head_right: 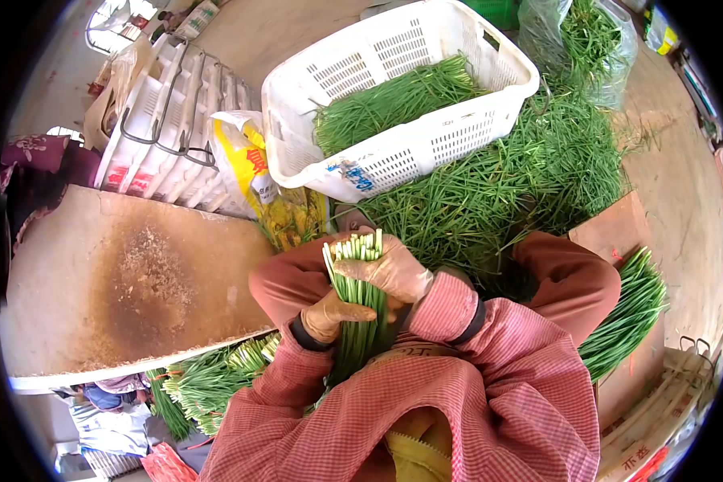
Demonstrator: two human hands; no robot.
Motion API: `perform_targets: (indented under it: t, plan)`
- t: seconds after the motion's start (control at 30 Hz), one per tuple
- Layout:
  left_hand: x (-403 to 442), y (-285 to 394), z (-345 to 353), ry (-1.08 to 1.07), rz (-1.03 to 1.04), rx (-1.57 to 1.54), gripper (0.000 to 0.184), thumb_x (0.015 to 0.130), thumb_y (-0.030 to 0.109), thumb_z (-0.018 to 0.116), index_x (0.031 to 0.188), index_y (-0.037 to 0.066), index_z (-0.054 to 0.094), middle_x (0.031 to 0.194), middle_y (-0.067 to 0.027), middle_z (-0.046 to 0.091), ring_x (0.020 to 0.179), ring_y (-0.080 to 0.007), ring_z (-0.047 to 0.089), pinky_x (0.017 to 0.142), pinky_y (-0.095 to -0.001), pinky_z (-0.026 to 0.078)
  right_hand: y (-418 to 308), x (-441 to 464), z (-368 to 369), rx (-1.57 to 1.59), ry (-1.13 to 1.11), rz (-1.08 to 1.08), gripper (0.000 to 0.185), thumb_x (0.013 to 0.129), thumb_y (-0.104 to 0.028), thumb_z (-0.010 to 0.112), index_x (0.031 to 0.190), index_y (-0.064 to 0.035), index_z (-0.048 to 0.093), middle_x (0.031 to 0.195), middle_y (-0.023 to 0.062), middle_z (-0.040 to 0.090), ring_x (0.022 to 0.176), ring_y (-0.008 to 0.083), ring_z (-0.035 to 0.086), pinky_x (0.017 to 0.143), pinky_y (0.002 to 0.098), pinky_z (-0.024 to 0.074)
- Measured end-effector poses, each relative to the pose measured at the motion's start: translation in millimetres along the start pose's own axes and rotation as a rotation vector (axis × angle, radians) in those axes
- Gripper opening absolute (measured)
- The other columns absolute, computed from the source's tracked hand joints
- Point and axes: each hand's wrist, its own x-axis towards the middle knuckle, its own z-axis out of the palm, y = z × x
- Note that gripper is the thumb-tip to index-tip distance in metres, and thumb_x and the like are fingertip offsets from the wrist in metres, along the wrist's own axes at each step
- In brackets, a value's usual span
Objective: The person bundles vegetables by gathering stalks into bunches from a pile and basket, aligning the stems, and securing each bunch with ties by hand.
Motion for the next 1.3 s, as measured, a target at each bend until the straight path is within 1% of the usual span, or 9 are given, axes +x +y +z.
perform_targets:
  t: [0.1,0.2,0.3,0.43,0.5,0.63,1.0,1.13,1.3]
  plan:
    - [9,-4,-11,-0.065,0.016,-0.072,0.055,0.070,0.010,0.067,0.118,-0.002,0.043,0.086,-0.0070,0.059,0.071,-0.0160,0.057,0.065,-0.0258,0.045,-19,2,-20,-0.171,-0.015,-0.095,0.029,0.077,-0.032,0.064,0.086,-0.0038,0.061,0.069,0.0029,0.061,0.059,0.0131,0.057,0.058,0.0259,0.0485]
    - [7,2,-7,-0.056,0.002,-0.172,0.062,0.068,0.008,0.067,0.123,-0.001,0.039,0.086,-0.0077,0.058,0.067,-0.0153,0.056,0.062,-0.0254,0.044,-48,0,-46,-1.230,0.090,-0.232,0.048,0.081,-0.050,0.048,0.073,-0.0064,0.065,0.062,0.0082,0.061,0.057,0.0176,0.060,0.062,0.0291,0.0513]
    - [3,-1,-13,-0.017,0.018,-0.213,0.062,0.068,0.008,0.067,0.123,-0.001,0.039,0.087,-0.0078,0.057,0.066,-0.0150,0.056,0.064,-0.0253,0.044,-65,-5,-80,-0.938,0.500,-0.215,0.034,0.082,-0.039,0.053,0.087,-0.0063,0.063,0.090,0.0142,0.063,0.074,0.0217,0.062,0.073,0.0299,0.0503]
    - [3,4,-9,0.027,0.009,-0.194,0.059,0.067,0.009,0.066,0.120,-0.001,0.042,0.091,-0.0092,0.058,0.069,-0.0152,0.057,0.065,-0.0249,0.044,-96,8,-145,-1.844,0.515,0.794,0.059,0.080,-0.055,0.044,0.109,-0.0045,0.053,0.101,0.0096,0.060,0.088,0.0238,0.059,0.079,0.0358,0.0463]
    - [8,5,-9,0.045,0.003,-0.173,0.059,0.067,0.009,0.067,0.120,-0.001,0.043,0.093,-0.0102,0.059,0.070,-0.0155,0.057,0.066,-0.0249,0.044,-100,-7,-147,-2.070,0.733,-0.262,0.066,0.079,-0.055,0.046,0.124,-0.0061,0.041,0.122,0.0122,0.047,0.114,0.0246,0.043,0.095,0.0357,0.0341]
    - [20,8,1,0.004,-0.012,-0.109,0.060,0.059,0.012,0.068,0.114,-0.004,0.047,0.089,-0.0144,0.061,0.077,-0.0217,0.058,0.078,-0.0326,0.044,-118,4,-53,-0.488,0.063,-0.512,0.061,0.080,-0.041,0.055,0.127,-0.0064,0.036,0.131,0.0137,0.037,0.121,0.0260,0.033,0.100,0.0358,0.0273]
    - [32,30,-26,-0.189,-0.056,0.002,0.040,0.068,0.015,0.064,0.100,-0.005,0.054,0.087,-0.0168,0.061,0.081,-0.0283,0.059,0.075,-0.0369,0.048,-32,38,3,-0.921,-0.313,-0.150,0.037,0.085,-0.031,0.052,0.109,-0.0033,0.054,0.109,0.0105,0.056,0.096,0.0179,0.055,0.081,0.0306,0.0452]
    - [34,106,-13,0.088,0.126,0.090,0.023,0.074,0.009,0.061,0.095,-0.001,0.056,0.080,-0.0108,0.062,0.075,-0.0206,0.060,0.068,-0.0312,0.049,-74,47,5,-0.221,-0.088,-0.055,0.068,0.076,-0.031,0.064,0.128,-0.0029,0.031,0.114,0.0124,0.051,0.097,0.0191,0.053,0.082,0.0299,0.0453]
    - [-1,215,-49,0.316,0.724,-0.016,0.026,0.076,0.008,0.059,0.101,0.004,0.054,0.089,-0.0076,0.060,0.084,-0.0214,0.057,0.081,-0.0365,0.045,-19,-30,-9,-1.190,-0.239,0.048,0.055,0.076,-0.023,0.060,0.127,-0.0197,0.038,0.112,0.0067,0.054,0.090,0.0217,0.057,0.075,0.0313,0.0474]
